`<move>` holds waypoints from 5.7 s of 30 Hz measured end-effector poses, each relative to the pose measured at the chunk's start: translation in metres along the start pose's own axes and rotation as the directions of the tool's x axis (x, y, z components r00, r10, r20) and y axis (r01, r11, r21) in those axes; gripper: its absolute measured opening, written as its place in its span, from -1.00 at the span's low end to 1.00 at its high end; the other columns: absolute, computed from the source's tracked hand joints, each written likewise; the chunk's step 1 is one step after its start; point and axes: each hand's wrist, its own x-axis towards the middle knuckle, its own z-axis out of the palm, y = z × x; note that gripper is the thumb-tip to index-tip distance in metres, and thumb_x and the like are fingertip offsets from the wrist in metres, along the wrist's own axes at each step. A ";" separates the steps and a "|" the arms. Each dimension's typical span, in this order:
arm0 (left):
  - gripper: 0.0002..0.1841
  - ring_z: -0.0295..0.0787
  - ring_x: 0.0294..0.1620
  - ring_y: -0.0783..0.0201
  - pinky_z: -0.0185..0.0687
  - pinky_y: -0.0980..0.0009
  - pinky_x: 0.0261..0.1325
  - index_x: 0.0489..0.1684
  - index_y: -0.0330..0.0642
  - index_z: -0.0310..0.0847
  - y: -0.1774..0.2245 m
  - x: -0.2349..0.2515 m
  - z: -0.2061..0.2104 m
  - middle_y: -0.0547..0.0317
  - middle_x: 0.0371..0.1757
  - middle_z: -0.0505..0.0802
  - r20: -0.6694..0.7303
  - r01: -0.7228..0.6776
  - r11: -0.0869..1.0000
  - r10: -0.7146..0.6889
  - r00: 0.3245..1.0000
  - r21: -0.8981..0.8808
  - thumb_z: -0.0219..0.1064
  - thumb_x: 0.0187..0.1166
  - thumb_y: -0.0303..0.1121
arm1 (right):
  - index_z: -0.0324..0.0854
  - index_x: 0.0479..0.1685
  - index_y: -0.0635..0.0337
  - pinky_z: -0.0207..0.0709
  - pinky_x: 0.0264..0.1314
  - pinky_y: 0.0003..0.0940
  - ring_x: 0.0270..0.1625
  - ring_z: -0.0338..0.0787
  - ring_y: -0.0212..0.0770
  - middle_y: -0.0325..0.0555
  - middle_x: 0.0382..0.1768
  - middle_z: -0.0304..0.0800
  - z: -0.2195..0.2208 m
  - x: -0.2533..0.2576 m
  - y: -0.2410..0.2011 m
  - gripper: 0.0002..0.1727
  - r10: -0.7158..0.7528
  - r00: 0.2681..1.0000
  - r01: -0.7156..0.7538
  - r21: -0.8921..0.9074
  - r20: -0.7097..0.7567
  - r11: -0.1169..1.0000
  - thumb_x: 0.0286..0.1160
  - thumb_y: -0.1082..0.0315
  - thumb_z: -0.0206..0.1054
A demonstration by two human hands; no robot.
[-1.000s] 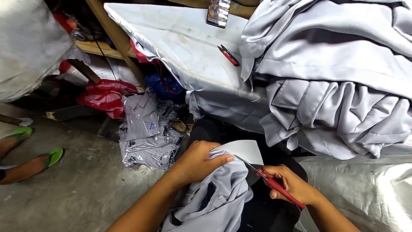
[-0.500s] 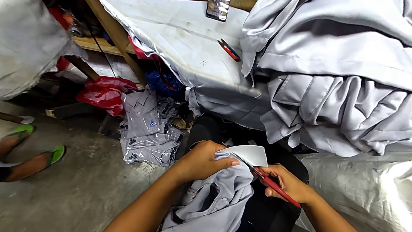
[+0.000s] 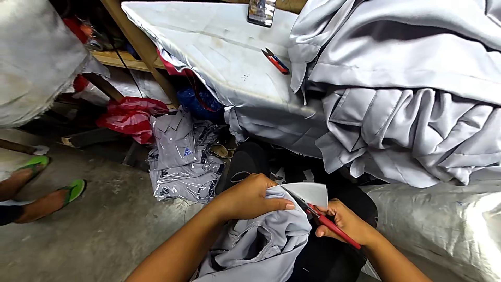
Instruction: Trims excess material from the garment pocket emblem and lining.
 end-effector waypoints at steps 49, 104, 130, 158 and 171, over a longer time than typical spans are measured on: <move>-0.58 0.60 -0.40 0.35 0.53 0.23 -0.21 -0.25 -0.25 0.71 -0.019 -0.001 0.006 0.20 -0.47 0.70 0.108 0.294 0.927 -0.325 0.939 0.232 0.45 0.54 0.02 | 0.70 -0.38 0.23 0.53 -0.48 -0.23 -0.56 0.65 -0.26 -0.16 -0.62 0.64 -0.011 0.069 -0.025 -0.78 0.137 0.898 -0.311 -0.380 -0.419 0.871 0.32 0.25 0.54; -0.88 0.79 -0.32 0.63 0.76 0.58 -0.12 -0.28 -0.15 0.75 -0.024 -0.031 0.057 0.47 -0.37 0.87 -0.739 -0.166 0.956 -0.072 0.670 -0.244 0.30 0.64 -0.44 | 0.60 -0.43 0.07 0.31 -0.50 -0.64 -0.57 0.42 -0.65 -0.47 -0.63 0.45 0.016 0.001 -0.013 -0.20 0.212 0.977 -0.210 -0.035 0.033 0.977 0.40 -0.59 0.11; -0.88 0.79 -0.27 0.68 0.75 0.60 -0.07 -0.28 -0.13 0.79 -0.022 -0.033 0.055 0.49 -0.33 0.88 -0.699 -0.136 0.975 -0.026 0.714 -0.175 0.38 0.61 -0.34 | 0.54 -0.56 0.03 0.26 -0.59 -0.72 -0.63 0.40 -0.70 -0.51 -0.70 0.42 0.013 0.016 -0.010 -0.28 0.145 0.987 -0.145 -0.004 0.072 0.989 0.45 -0.50 0.19; -0.75 0.68 -0.23 0.80 0.61 0.67 -0.06 -0.27 -0.22 0.79 -0.034 -0.031 0.018 0.45 -0.33 0.85 -0.229 -0.201 0.979 0.193 0.954 -0.014 0.37 0.64 -0.20 | 0.46 -0.67 0.03 0.08 -0.63 -0.61 -0.68 0.29 -0.63 -0.47 -0.78 0.27 -0.013 0.005 -0.020 -0.25 0.148 0.959 -0.100 -0.200 0.242 0.975 0.48 -0.50 0.16; -0.81 0.68 -0.24 0.80 0.60 0.72 -0.08 -0.24 -0.20 0.79 -0.037 -0.044 0.031 0.51 -0.31 0.84 -0.393 -0.120 0.984 0.060 0.917 -0.131 0.38 0.63 -0.27 | 0.50 -0.62 0.05 0.13 -0.64 -0.66 -0.68 0.33 -0.66 -0.46 -0.77 0.34 -0.016 0.004 -0.014 -0.22 0.147 0.957 -0.111 -0.149 0.250 0.982 0.48 -0.53 0.12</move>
